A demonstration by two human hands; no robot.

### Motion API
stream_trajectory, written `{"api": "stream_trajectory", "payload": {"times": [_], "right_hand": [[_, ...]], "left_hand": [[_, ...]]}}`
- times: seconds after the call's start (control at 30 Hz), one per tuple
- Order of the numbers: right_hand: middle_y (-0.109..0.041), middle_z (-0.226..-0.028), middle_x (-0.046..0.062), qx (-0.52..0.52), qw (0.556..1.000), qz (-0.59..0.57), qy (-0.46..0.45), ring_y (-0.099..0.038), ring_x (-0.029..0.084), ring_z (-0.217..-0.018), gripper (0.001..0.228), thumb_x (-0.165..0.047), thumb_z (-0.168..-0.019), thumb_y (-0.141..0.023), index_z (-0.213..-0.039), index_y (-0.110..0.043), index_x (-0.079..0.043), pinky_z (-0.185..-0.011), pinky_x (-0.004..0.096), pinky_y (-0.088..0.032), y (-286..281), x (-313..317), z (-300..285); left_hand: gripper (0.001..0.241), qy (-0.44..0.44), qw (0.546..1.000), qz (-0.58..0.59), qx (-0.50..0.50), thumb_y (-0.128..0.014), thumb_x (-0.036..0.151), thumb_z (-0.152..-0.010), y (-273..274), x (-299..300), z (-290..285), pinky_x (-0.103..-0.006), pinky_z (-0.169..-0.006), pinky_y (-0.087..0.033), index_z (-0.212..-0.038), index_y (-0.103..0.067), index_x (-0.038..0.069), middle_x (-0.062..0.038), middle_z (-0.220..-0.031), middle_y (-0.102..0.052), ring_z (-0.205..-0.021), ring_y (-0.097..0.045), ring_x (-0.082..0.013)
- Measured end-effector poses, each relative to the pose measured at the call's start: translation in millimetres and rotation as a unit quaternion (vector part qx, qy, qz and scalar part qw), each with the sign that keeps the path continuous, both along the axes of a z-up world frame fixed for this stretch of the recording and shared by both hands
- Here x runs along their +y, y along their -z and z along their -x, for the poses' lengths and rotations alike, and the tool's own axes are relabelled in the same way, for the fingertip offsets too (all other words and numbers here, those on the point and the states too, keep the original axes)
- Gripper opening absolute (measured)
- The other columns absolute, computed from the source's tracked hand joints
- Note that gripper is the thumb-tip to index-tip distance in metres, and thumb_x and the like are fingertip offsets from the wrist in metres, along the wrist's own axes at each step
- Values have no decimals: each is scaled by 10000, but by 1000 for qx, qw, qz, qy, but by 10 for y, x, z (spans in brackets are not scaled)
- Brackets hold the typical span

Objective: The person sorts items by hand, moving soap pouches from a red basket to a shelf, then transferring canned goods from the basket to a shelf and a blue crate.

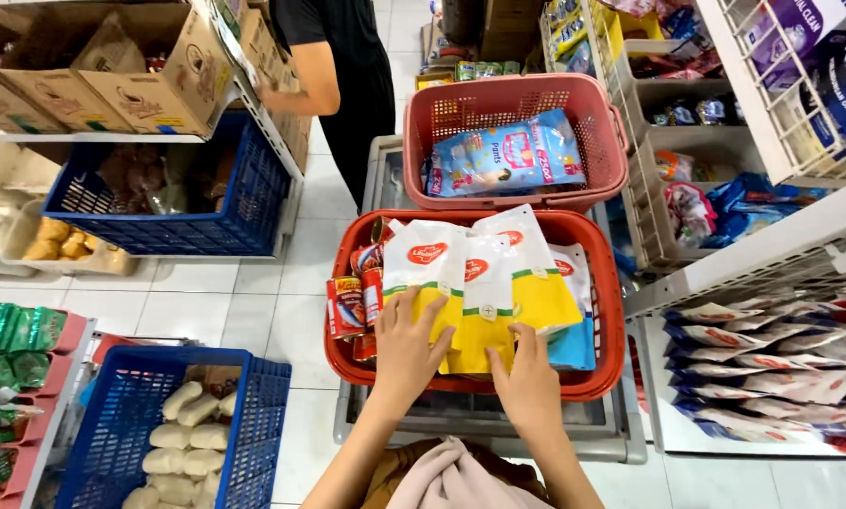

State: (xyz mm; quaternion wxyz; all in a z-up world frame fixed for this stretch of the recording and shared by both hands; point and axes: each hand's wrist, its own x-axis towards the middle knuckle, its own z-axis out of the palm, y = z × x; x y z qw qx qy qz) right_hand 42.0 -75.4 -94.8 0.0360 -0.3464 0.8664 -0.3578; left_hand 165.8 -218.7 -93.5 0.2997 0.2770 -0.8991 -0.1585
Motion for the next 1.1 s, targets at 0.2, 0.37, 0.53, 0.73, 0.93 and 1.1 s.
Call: {"api": "stream_trajectory", "payload": {"times": [0.2,0.37,0.53,0.73,0.93,1.1], "right_hand": [[-749,-890,168,-143,988,4,55,-754,367,-785,412,-352,-880,-664,-1121,-546,-39,-689,459,-582,97,83,181],[-711,-837,234,-68,984,-166,-3,-671,450,-850,327,-378,-1005,-616,-1044,-611,-53,-726,508,-509,270,36,68],[-690,-823,212,-130,991,30,-25,-649,400,-766,291,-274,-989,-604,-998,-677,7,-646,399,-512,257,188,241],[-599,-781,-43,-296,935,197,-9,-534,56,-711,183,-164,-979,-617,-987,-682,7,-572,269,-450,-128,715,538],[-567,-758,-44,-205,940,262,-81,-460,54,-690,137,-111,-1043,-606,-1018,-690,-7,-593,213,-359,-66,1287,486],[-634,-780,8,-200,946,251,-51,-544,102,-708,176,-132,-1007,-595,-1044,-694,8,-627,237,-433,57,1349,313]], "left_hand": [[459,8,1000,19,-6,-704,327,-911,67,-16,-22,-525,-1058,-349,-1326,-638,143,-177,-1413,-507,-1268,-452,-396],[366,16,998,-14,52,-720,216,-874,18,29,-35,-522,-1070,-358,-1217,-676,95,-191,-1387,-529,-1294,-444,-411],[172,21,980,-118,162,-682,77,-910,-10,247,-147,-434,-938,-496,-1077,-724,72,-127,-1251,-629,-1157,-582,-354],[207,154,889,-394,176,-619,152,-1007,203,516,-226,-410,-897,-571,-1148,-684,14,-118,-1141,-697,-1026,-684,-302],[771,372,274,-874,148,-536,599,-948,361,906,194,-423,-1125,-468,-1501,-482,65,-80,-1483,-604,-1334,-603,-233],[782,326,136,-895,273,-645,532,-933,547,1012,557,-471,-1126,-485,-1497,-461,22,-161,-1449,-602,-1312,-610,-315]]}}
